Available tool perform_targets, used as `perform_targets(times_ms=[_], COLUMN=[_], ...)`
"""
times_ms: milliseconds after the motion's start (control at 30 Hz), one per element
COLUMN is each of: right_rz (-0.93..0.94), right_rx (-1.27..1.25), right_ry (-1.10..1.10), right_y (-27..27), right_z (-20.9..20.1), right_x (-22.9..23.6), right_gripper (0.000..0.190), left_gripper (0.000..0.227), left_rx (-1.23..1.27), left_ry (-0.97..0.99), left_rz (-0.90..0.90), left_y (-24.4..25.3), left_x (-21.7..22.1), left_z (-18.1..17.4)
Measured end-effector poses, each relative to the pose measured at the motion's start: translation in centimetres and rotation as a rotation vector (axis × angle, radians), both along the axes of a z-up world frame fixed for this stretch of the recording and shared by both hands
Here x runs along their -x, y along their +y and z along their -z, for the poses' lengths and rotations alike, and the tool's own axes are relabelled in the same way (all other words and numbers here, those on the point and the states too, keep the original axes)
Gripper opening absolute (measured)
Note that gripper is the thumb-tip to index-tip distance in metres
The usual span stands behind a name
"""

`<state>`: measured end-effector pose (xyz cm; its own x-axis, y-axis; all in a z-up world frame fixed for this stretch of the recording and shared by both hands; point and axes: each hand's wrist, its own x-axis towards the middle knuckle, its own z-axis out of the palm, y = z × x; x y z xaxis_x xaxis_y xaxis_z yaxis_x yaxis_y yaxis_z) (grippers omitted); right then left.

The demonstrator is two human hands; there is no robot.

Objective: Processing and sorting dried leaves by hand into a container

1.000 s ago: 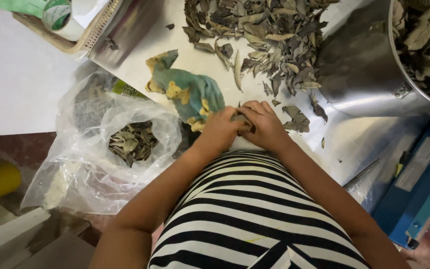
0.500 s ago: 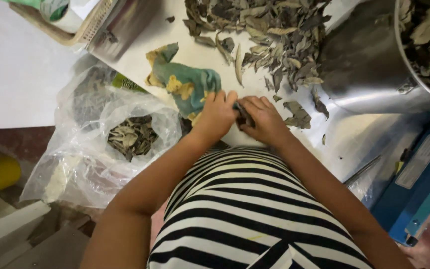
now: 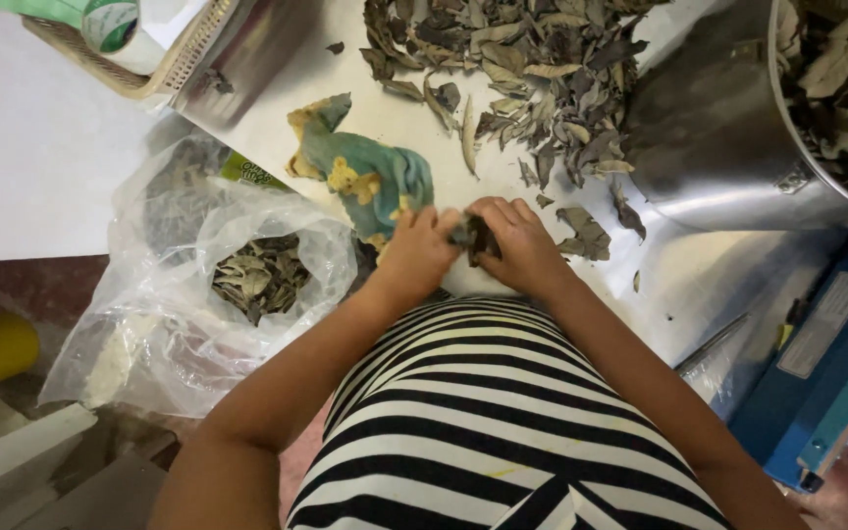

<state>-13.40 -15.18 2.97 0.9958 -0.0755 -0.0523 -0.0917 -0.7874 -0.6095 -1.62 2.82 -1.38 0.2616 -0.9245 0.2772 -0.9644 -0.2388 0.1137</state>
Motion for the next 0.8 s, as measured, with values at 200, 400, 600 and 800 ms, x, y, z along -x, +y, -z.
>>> perform_targets(times_ms=[200, 400, 600, 800], right_rz=[-0.004, 0.043, 0.008, 0.003], right_rx=[0.010, 0.022, 0.103, 0.319], right_ry=[-0.022, -0.156, -0.224, -0.271], right_y=[0.0, 0.7, 0.6, 0.6], right_z=[-0.4, -0.6, -0.2, 0.2], right_x=[0.2, -0.2, 0.4, 0.6], right_gripper=[0.066, 0.056, 0.052, 0.040], left_gripper=[0.002, 0.011, 0.011, 0.010], left_rx=[0.169, 0.222, 0.087, 0.105], left_ry=[-0.034, -0.007, 0.052, 0.074], left_rz=[-0.167, -0.109, -0.140, -0.276], left_y=[-0.5, 0.2, 1.4, 1.6], left_x=[-2.9, 0.9, 1.2, -0.9], left_z=[-2.3, -4.8, -3.6, -2.9])
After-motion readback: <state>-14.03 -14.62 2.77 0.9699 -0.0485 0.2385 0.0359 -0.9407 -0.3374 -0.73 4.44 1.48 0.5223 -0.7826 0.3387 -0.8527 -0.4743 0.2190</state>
